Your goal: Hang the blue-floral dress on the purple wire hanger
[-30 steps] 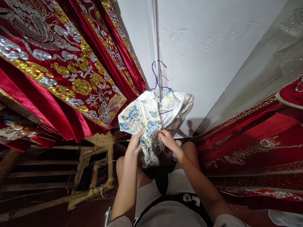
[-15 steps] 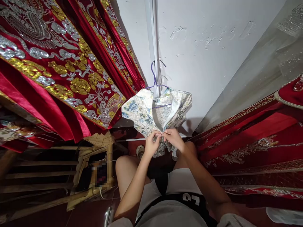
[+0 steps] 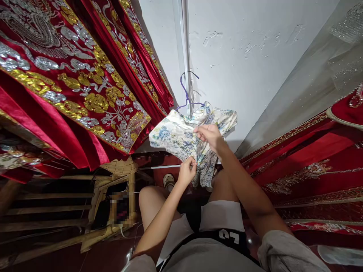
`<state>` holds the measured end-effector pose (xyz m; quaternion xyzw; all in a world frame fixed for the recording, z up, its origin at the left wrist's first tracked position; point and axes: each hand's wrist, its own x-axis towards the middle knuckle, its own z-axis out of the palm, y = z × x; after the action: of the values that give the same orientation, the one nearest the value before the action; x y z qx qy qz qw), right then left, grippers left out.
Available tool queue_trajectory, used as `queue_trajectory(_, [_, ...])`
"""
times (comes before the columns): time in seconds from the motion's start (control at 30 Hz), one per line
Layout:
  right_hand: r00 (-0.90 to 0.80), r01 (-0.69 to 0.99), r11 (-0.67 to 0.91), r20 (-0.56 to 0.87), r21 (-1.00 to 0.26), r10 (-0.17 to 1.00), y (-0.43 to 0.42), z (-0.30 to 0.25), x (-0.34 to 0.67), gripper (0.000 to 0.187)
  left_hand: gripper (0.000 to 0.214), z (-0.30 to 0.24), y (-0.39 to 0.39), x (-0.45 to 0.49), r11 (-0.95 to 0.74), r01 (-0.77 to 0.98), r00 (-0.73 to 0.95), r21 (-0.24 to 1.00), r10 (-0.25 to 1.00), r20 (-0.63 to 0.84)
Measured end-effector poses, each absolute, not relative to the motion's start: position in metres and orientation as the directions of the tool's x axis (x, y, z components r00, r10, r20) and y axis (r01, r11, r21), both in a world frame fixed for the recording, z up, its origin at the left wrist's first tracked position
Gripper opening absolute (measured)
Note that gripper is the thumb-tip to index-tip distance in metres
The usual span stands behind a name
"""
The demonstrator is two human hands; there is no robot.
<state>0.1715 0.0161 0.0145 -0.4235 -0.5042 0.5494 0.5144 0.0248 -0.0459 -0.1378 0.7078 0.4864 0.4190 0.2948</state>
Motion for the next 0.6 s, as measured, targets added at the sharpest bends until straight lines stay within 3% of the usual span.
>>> queue_trajectory(0.13, [-0.061,-0.184,0.105,0.119,-0.977,0.991,0.032,0.057,0.161,0.017,0.015,-0.135,-0.045,0.018,-0.372,0.57,0.278,0.733,0.926,0.254])
queue_trajectory(0.23, [-0.083,-0.186,0.142,0.159,-0.972,0.984,0.028,0.059,0.156,0.016,0.008,-0.101,-0.035,0.01,-0.382,0.513,0.304,0.769,0.918,0.254])
queue_trajectory(0.27, [-0.089,-0.177,0.145,0.163,-0.973,0.983,0.026,0.057,0.156,0.016,0.003,-0.084,-0.03,0.007,-0.406,0.456,0.277,0.792,0.91,0.308])
queue_trajectory(0.33, [-0.096,-0.144,0.151,0.166,-0.978,0.982,0.021,0.052,0.157,0.017,0.025,-0.043,-0.017,0.003,-0.504,0.339,0.141,0.795,0.862,0.486])
queue_trajectory(0.4, [-0.099,-0.099,0.176,0.186,-0.979,0.978,0.02,0.05,0.158,0.018,0.034,-0.001,-0.002,0.002,-0.606,0.334,0.038,0.722,0.774,0.632])
queue_trajectory(0.53, [-0.074,0.024,0.263,0.26,-0.965,0.963,0.027,0.044,0.16,0.021,0.02,0.052,0.019,0.007,-0.711,0.487,0.186,0.508,0.652,0.735])
queue_trajectory(0.6, [-0.038,0.134,0.283,0.281,-0.95,0.959,0.031,0.032,0.161,0.022,0.02,0.061,0.026,0.003,-0.709,0.533,0.181,0.463,0.63,0.755])
